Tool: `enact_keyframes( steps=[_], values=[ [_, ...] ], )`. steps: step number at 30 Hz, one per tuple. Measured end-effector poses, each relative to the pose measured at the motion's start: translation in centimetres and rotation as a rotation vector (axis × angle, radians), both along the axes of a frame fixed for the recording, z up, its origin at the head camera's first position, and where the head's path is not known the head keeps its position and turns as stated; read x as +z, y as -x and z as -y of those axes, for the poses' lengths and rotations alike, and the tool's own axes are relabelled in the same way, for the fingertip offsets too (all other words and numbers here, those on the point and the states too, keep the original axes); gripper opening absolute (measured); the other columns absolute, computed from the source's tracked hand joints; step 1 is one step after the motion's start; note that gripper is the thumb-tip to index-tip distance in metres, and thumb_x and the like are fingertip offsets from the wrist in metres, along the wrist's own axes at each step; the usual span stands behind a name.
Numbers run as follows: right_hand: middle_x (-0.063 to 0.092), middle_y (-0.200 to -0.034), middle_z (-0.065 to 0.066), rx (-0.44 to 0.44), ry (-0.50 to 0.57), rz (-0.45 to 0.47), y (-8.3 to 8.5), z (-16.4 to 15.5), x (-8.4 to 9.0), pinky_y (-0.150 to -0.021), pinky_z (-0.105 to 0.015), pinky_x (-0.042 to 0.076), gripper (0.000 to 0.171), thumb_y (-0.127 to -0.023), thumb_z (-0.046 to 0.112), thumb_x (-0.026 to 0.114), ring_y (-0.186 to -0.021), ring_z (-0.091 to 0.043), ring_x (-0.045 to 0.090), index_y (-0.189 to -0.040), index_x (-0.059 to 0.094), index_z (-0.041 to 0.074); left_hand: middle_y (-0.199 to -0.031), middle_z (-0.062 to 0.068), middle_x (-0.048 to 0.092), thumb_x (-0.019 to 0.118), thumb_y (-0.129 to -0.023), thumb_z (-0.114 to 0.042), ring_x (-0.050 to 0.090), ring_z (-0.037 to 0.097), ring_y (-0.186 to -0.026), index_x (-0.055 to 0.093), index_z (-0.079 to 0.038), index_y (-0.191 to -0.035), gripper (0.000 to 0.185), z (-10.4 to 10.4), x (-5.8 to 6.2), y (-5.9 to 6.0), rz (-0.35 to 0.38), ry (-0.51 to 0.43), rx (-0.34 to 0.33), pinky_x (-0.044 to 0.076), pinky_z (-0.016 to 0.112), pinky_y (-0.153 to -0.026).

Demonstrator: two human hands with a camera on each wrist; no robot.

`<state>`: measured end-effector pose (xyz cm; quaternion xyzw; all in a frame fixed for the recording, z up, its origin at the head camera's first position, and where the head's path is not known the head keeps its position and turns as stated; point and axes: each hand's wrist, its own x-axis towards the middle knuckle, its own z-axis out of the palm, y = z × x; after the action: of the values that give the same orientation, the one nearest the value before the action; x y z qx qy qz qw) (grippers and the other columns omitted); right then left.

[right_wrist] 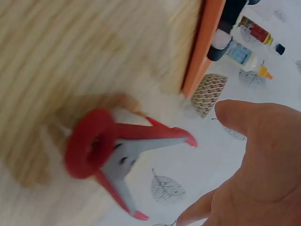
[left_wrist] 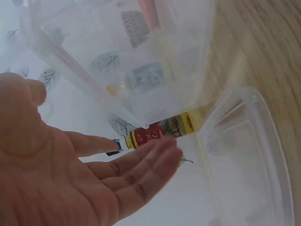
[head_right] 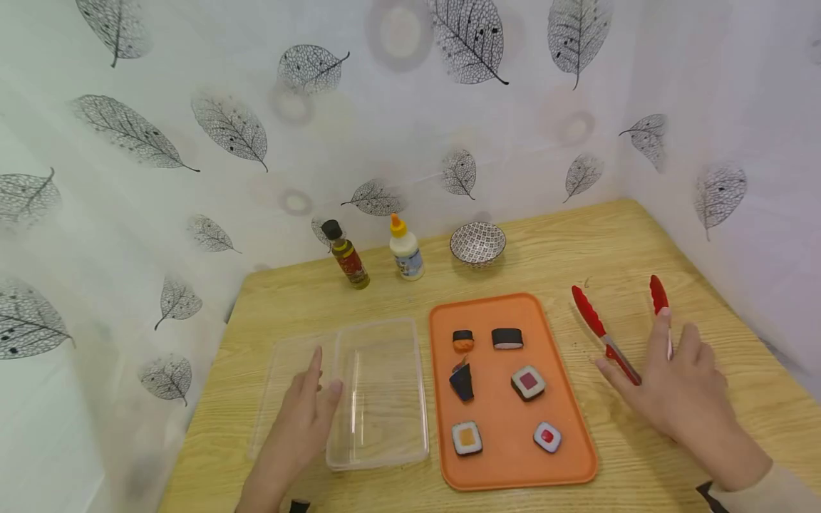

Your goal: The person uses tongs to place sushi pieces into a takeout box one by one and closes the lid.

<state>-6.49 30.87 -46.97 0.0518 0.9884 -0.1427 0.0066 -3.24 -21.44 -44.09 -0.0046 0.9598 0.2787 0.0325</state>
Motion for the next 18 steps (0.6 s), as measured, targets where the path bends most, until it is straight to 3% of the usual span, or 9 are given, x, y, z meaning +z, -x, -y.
enact_keyframes(
  steps=[4,7,9,12,15,18],
  values=[
    [0.034,-0.114,-0.062,-0.032,-0.004,0.053,0.2,-0.9,-0.6,-0.071,-0.076,0.043,0.131,-0.093,0.076,0.059,-0.100,-0.075,0.037,-0.150,0.005,-0.029,-0.135,0.015,0.058,0.033,-0.110,-0.062,0.064,0.020,-0.106,0.022,-0.015,-0.169,0.076,0.3,-0.2,0.2,0.062,-0.080,0.036,0.061,0.039,-0.086],
    [0.043,-0.094,-0.051,-0.044,0.003,0.051,0.4,-1.5,-0.9,-0.063,-0.066,0.045,0.120,-0.091,0.076,0.063,-0.086,-0.065,0.046,-0.131,0.025,-0.031,-0.123,0.010,0.060,0.038,-0.113,-0.052,0.060,0.012,-0.092,0.030,-0.011,-0.166,0.068,0.6,-0.5,0.2,0.086,-0.133,0.035,0.056,0.024,-0.075],
    [0.046,-0.083,-0.039,-0.042,0.011,0.082,0.5,-1.9,-1.0,-0.053,-0.054,0.044,0.109,-0.091,0.076,0.062,-0.075,-0.054,0.049,-0.111,0.034,-0.027,-0.118,0.010,0.060,0.043,-0.114,-0.041,0.057,0.012,-0.087,0.034,-0.008,-0.164,0.061,0.7,-0.7,0.3,0.090,-0.164,0.017,0.054,0.021,-0.070],
    [0.048,-0.074,-0.026,-0.037,0.038,0.178,0.7,-2.5,-1.2,-0.047,-0.042,0.041,0.099,-0.093,0.079,0.056,-0.065,-0.039,0.050,-0.097,0.041,-0.019,-0.112,0.010,0.061,0.047,-0.114,-0.029,0.056,0.012,-0.083,0.038,-0.004,-0.161,0.054,0.9,-1.0,0.4,0.094,-0.200,-0.007,0.053,0.020,-0.066],
    [0.048,-0.070,-0.018,-0.020,0.095,0.255,0.9,-3.0,-1.2,-0.047,-0.037,0.040,0.096,-0.096,0.078,0.051,-0.058,-0.030,0.052,-0.100,0.041,-0.017,-0.108,0.011,0.061,0.047,-0.113,-0.024,0.056,0.012,-0.080,0.040,-0.002,-0.159,0.051,1.0,-1.2,0.6,0.106,-0.244,-0.013,0.053,0.021,-0.063],
    [0.045,-0.068,-0.012,0.011,0.145,0.247,1.2,-3.3,-1.4,-0.046,-0.036,0.041,0.087,-0.098,0.073,0.053,-0.052,-0.026,0.050,-0.097,0.039,-0.013,-0.105,0.013,0.060,0.048,-0.113,-0.020,0.056,0.011,-0.074,0.039,0.000,-0.159,0.051,1.1,-1.3,0.8,0.121,-0.304,-0.013,0.053,0.021,-0.059]
  ],
)
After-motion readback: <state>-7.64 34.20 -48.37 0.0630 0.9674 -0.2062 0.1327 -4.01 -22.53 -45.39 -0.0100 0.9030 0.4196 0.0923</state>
